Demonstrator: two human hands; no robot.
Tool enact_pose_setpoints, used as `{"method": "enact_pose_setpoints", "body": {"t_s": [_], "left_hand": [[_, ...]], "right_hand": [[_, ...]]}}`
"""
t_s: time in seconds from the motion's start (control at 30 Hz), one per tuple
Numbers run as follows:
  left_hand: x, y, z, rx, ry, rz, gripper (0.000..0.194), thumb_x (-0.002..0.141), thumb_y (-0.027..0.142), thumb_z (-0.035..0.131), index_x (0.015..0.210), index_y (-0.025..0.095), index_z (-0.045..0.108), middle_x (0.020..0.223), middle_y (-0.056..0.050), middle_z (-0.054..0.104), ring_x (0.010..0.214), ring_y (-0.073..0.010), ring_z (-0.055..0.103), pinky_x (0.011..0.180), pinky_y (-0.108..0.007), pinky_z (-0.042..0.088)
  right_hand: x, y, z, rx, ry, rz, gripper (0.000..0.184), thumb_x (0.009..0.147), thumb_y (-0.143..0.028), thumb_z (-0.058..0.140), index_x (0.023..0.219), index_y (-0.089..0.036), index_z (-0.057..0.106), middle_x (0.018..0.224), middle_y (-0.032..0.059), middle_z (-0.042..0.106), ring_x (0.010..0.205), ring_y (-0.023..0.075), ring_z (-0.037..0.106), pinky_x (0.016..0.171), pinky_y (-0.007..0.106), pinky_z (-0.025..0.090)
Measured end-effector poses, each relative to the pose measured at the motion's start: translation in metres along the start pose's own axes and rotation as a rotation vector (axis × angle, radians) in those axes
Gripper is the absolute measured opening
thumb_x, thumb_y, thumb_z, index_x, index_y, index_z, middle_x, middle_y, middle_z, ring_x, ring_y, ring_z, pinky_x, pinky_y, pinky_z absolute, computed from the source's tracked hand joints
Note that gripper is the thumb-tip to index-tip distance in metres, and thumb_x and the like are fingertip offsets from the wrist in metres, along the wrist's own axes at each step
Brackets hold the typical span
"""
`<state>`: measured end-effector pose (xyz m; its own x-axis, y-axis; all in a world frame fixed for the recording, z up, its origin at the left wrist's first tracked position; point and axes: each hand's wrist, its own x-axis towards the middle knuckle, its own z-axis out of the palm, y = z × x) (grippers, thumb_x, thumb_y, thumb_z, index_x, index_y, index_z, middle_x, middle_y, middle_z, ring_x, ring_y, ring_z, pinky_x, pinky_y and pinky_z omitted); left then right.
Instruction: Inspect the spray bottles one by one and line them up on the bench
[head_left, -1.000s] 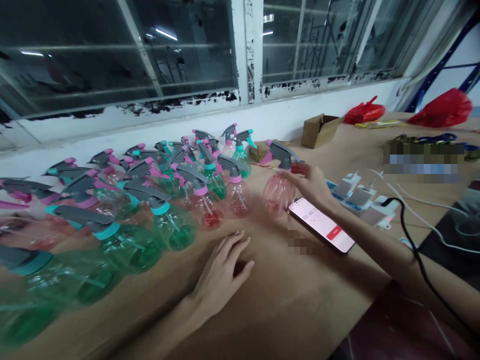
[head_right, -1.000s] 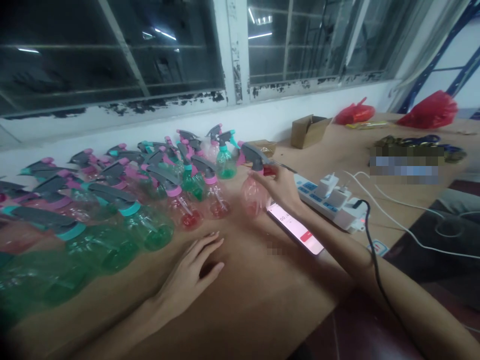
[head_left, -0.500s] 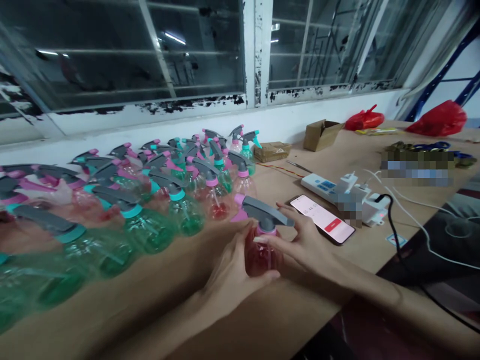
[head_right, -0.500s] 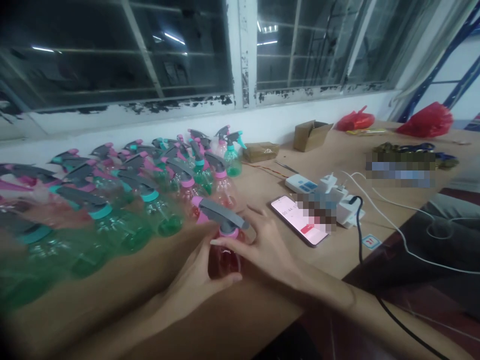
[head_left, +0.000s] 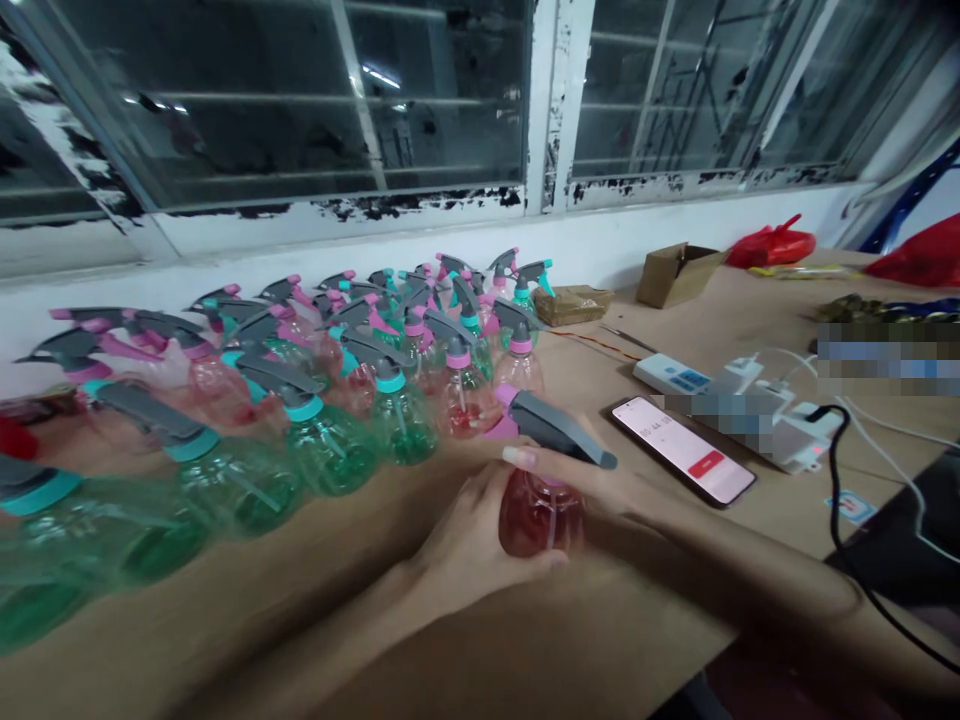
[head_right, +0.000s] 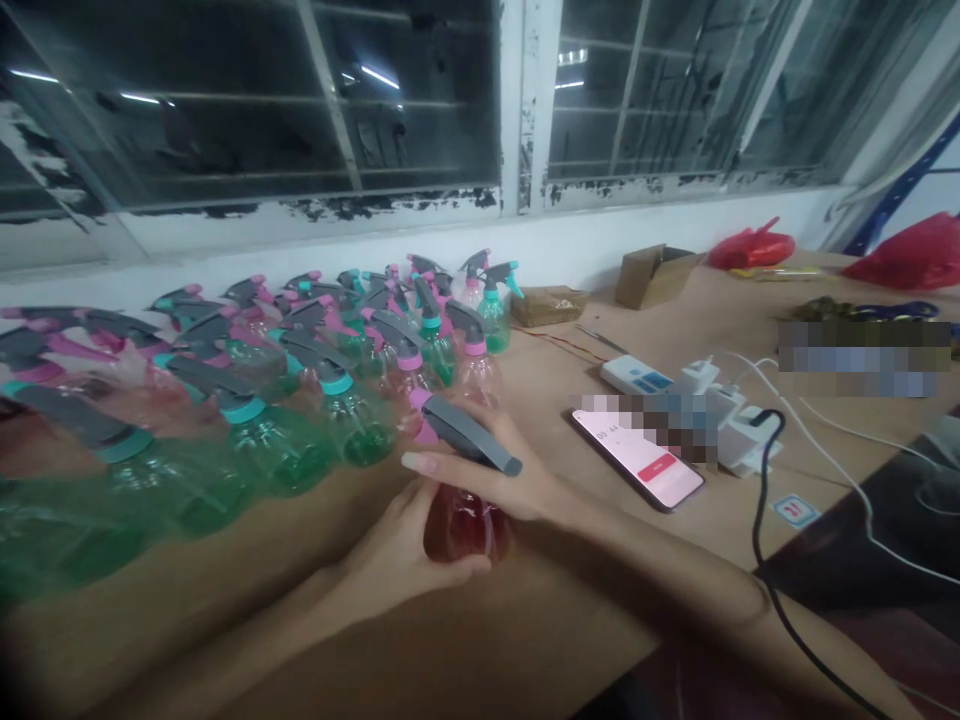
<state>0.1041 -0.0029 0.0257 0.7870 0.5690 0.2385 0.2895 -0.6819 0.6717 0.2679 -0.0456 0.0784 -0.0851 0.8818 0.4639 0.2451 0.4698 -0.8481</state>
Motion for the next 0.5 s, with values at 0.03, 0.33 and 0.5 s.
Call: {"method": "enact_pose_setpoints", "body": {"t_s": [0.03, 0.33, 0.5], "left_hand": [[0.002, -0.001, -0.001, 0.000, -0.001, 0.007, 0.081, 0.065, 0.037, 0.078, 0.136, 0.018, 0.042, 0.124, -0.015, 0.057, 0.116, -0.0390, 0.054, 0.096, -0.054, 0.044], [-0.009, -0.023, -0.011, 0.203, -0.085, 0.017, 0.102, 0.068, 0.044, 0.078, 0.150, 0.024, 0.020, 0.147, -0.013, 0.039, 0.132, -0.0342, 0.038, 0.105, -0.049, 0.036], [-0.039, -0.048, -0.022, 0.452, -0.112, 0.057, 0.107, 0.075, 0.044, 0.071, 0.152, 0.031, -0.002, 0.153, -0.008, 0.028, 0.135, -0.0333, 0.034, 0.107, -0.050, 0.032]], "right_hand": [[0.000, 0.003, 0.001, -0.002, 0.013, 0.008, 0.014, 0.081, -0.039, 0.063, 0.082, -0.025, 0.060, 0.078, -0.0009, 0.056, 0.076, 0.0170, 0.054, 0.072, 0.033, 0.046], [0.009, 0.014, 0.001, -0.063, 0.103, 0.105, 0.026, 0.076, -0.044, 0.068, 0.073, -0.023, 0.051, 0.072, -0.0016, 0.051, 0.067, 0.0148, 0.048, 0.061, 0.029, 0.044], [0.013, 0.019, -0.004, -0.038, 0.072, 0.102, 0.025, 0.080, -0.043, 0.064, 0.068, -0.024, 0.052, 0.062, -0.0028, 0.047, 0.062, 0.0159, 0.048, 0.061, 0.030, 0.044]]}}
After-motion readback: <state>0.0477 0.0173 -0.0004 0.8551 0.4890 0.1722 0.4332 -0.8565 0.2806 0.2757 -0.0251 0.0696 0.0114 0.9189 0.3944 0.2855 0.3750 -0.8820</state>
